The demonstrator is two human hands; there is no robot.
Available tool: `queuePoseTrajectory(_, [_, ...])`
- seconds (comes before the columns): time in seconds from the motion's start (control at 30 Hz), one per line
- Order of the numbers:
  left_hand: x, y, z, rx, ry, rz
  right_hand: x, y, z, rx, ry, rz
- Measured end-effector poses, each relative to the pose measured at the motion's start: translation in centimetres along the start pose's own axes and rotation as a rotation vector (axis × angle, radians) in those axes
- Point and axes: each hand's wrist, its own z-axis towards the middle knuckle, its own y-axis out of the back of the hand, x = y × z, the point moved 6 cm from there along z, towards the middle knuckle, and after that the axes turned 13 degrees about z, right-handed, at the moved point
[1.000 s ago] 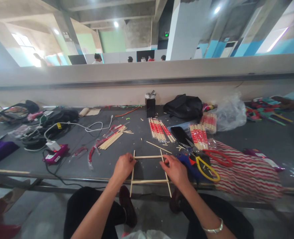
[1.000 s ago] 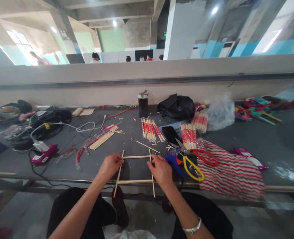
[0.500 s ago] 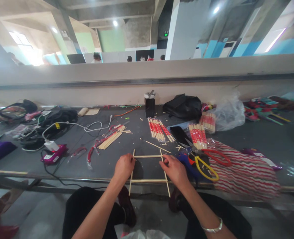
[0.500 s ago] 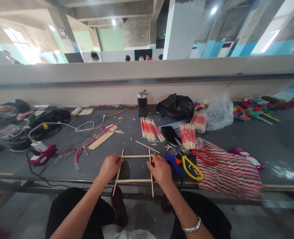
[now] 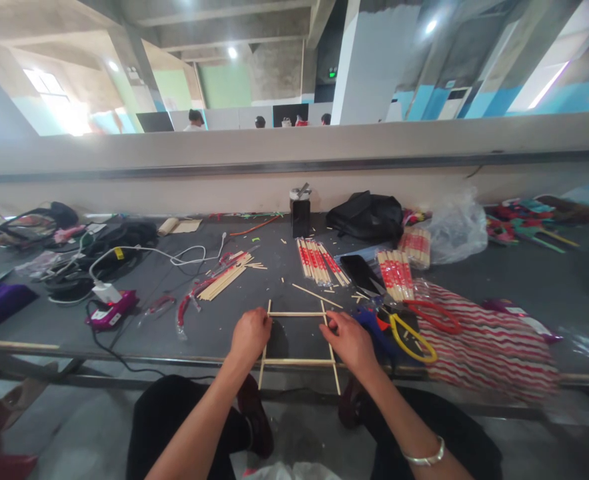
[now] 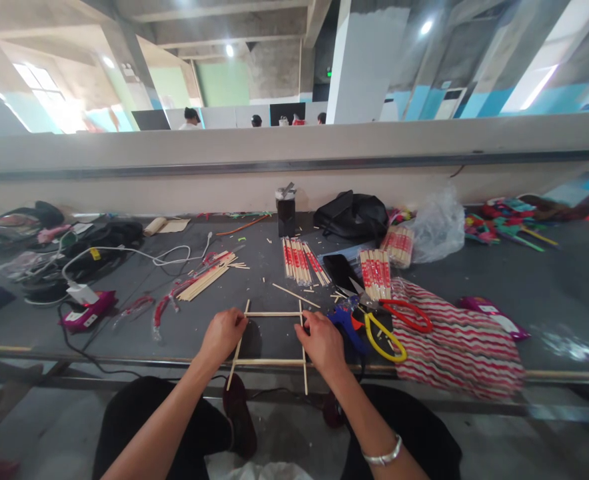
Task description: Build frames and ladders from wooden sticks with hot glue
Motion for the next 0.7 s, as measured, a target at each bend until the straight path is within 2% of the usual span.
queuePoseTrajectory(0.23, [0.0,0.5,-0.1,-0.034,0.021,-0.048,0.4,0.3,0.3,0.002,-0.074,-0.033])
queuePoseTrajectory(0.4, [-0.4,0.6,0.4,-0.088,-0.062,-0.115,1.1,0.6,0.5,-0.014,-0.117,-0.102])
queuePoseTrajectory(0.7, [-0.6,0.3,0.8,-0.114,-0.150,-0.116,1.3,0.4,0.3,-0.029,-0.098,-0.152])
